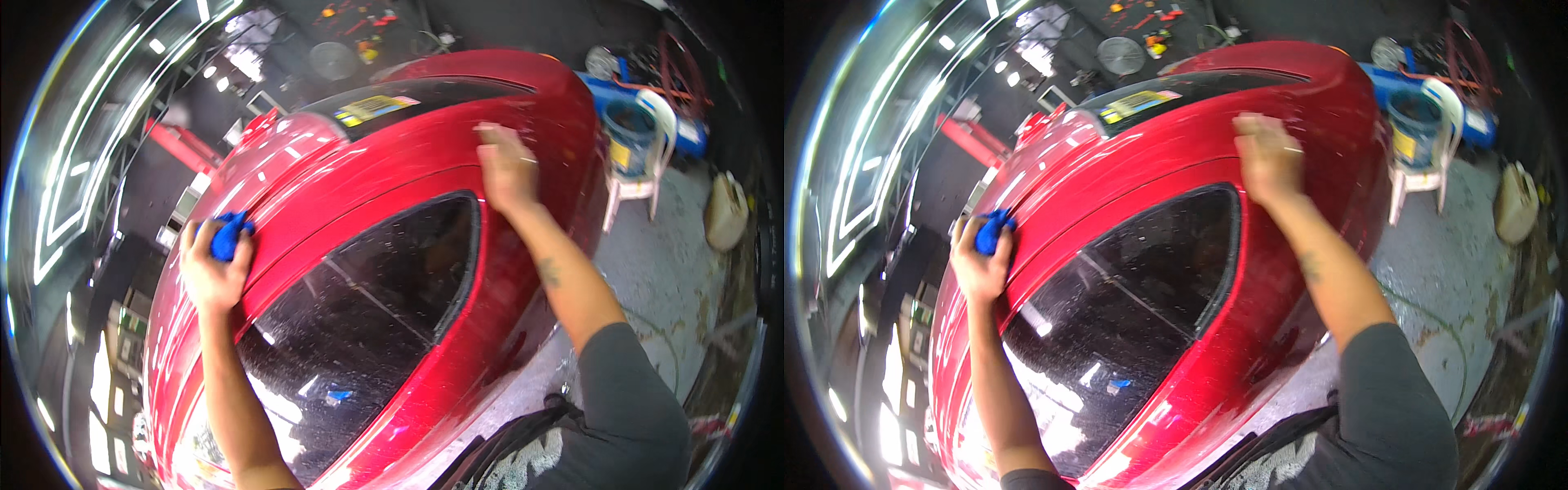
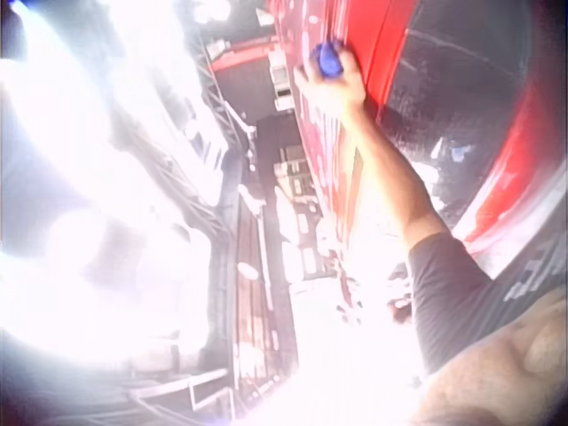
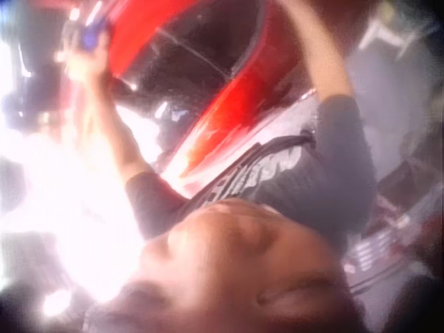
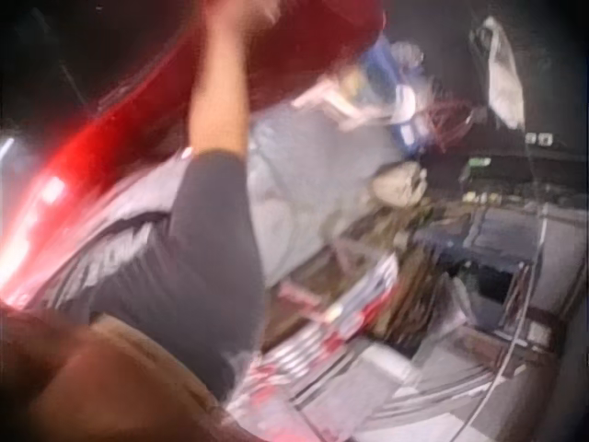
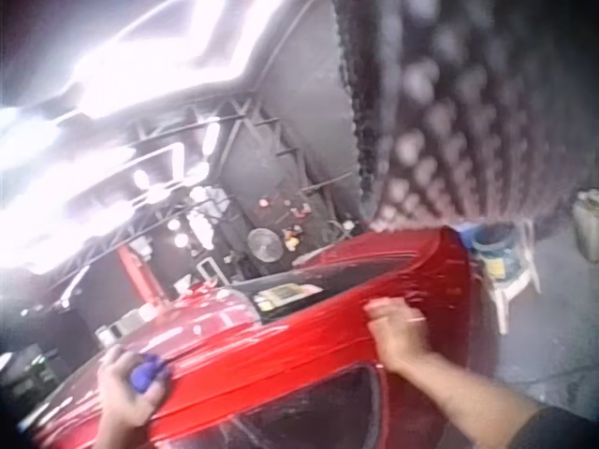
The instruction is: The person cleans the rear window and roof of a red car using a blue cloth and a small sanding block. They wipe the surfaces, dip the cloth in a bucket of water, and continue scrubbing the car's exterior.
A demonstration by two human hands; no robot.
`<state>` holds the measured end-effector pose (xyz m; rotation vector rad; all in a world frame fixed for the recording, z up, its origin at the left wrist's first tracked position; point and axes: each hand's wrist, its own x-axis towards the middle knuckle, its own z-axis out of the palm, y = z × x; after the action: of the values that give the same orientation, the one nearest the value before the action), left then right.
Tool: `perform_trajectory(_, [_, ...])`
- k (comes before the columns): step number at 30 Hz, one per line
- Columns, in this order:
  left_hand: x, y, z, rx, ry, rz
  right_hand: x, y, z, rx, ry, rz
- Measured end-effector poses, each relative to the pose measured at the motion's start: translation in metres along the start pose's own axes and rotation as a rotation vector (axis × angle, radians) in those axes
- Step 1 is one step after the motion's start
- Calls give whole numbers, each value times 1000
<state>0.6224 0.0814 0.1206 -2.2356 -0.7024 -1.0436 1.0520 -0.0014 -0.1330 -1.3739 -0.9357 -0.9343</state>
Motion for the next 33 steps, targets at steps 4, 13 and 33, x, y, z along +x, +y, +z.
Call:
perform_trajectory(4, [-1, 2, 13, -54, 9, -8, -13, -27, 8, 74, -9, 230])
perform_trajectory(13, [-17, -19, -7, 22, -21, 122, 1, -242, 23, 270, -272, -216])
perform_trajectory(33, [38, 174, 140, -46, -5, 244, -611, 85, -683, -752, -1380, 1280])
